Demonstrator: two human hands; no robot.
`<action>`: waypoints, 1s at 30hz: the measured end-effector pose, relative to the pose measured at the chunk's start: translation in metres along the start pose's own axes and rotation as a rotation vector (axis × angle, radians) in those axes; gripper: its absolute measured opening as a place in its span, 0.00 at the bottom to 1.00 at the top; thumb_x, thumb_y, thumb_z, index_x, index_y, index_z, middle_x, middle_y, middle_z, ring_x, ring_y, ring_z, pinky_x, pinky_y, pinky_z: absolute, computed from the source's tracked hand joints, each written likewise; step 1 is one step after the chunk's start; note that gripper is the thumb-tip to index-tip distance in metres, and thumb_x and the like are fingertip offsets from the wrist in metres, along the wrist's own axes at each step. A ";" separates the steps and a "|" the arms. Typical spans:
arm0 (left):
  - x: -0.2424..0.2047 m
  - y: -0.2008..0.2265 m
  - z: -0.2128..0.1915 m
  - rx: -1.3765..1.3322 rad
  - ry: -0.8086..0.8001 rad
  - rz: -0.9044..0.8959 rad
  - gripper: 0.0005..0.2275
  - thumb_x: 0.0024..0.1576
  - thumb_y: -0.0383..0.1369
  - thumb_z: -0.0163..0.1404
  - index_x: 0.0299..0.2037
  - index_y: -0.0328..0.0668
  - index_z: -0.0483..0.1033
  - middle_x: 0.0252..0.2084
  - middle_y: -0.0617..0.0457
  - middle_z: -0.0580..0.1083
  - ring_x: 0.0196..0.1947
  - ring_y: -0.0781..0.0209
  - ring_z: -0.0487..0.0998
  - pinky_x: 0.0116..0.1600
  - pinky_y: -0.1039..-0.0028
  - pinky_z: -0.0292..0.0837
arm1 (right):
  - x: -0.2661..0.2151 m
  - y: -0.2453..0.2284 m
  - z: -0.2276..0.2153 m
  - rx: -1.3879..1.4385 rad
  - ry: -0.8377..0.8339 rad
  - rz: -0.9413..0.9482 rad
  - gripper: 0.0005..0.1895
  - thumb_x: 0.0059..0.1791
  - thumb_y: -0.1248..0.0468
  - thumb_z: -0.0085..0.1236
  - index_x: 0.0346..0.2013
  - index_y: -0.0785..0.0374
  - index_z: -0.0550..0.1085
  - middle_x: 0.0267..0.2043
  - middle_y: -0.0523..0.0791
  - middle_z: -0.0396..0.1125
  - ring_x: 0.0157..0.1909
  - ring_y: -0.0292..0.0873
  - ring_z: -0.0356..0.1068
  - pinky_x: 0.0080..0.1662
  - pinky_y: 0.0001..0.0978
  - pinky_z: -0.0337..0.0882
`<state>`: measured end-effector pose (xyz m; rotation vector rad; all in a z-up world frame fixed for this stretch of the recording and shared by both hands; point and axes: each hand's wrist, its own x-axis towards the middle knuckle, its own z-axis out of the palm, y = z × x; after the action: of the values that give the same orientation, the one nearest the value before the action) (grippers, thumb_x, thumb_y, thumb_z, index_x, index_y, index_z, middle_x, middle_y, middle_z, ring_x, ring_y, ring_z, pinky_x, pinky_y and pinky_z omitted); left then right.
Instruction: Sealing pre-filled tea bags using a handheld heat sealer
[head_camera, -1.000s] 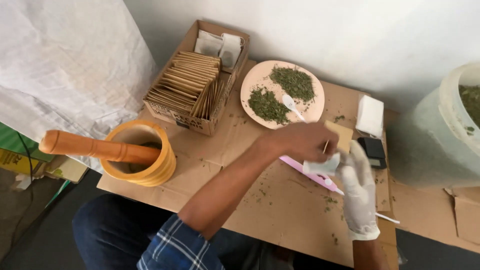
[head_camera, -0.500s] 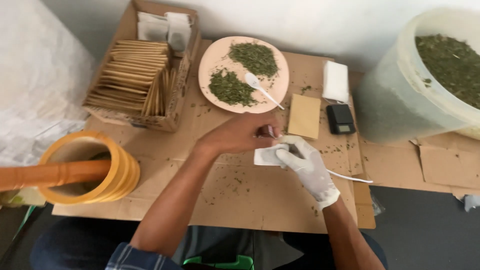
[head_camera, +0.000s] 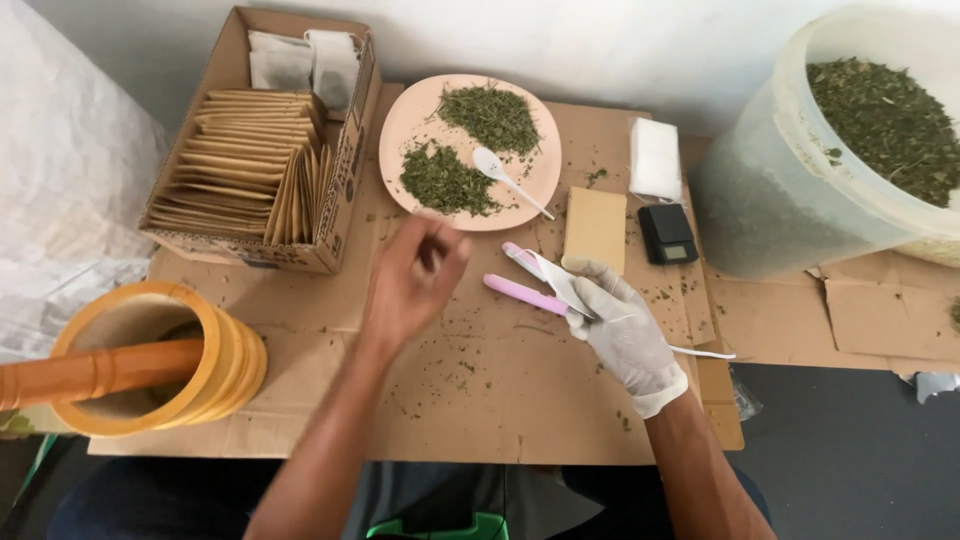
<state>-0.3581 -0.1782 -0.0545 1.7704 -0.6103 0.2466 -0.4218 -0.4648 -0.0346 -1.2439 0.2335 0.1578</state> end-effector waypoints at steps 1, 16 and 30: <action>-0.014 -0.016 0.007 -0.058 0.154 0.074 0.03 0.64 0.30 0.60 0.39 0.50 0.80 0.32 0.56 0.79 0.29 0.59 0.82 0.34 0.71 0.80 | 0.006 0.007 -0.008 0.086 0.019 0.039 0.18 0.59 0.65 0.60 0.64 0.61 0.78 0.34 0.42 0.69 0.29 0.37 0.72 0.29 0.23 0.65; -0.043 0.032 0.058 -0.322 0.035 -0.052 0.22 0.63 0.37 0.66 0.69 0.56 0.82 0.68 0.49 0.77 0.66 0.54 0.74 0.60 0.68 0.72 | -0.024 -0.009 0.037 0.089 -0.174 0.295 0.17 0.62 0.59 0.50 0.62 0.65 0.72 0.34 0.46 0.63 0.16 0.27 0.58 0.12 0.14 0.53; -0.028 0.014 0.048 -0.463 0.136 -0.070 0.04 0.63 0.27 0.66 0.45 0.39 0.90 0.43 0.44 0.87 0.42 0.60 0.80 0.50 0.66 0.76 | -0.034 -0.018 0.052 -0.339 -0.024 -0.069 0.20 0.62 0.53 0.52 0.62 0.60 0.79 0.48 0.51 0.76 0.47 0.40 0.71 0.51 0.34 0.68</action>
<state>-0.3955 -0.2186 -0.0700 1.3143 -0.4618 0.1599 -0.4462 -0.4211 0.0063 -1.5838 0.1457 0.1568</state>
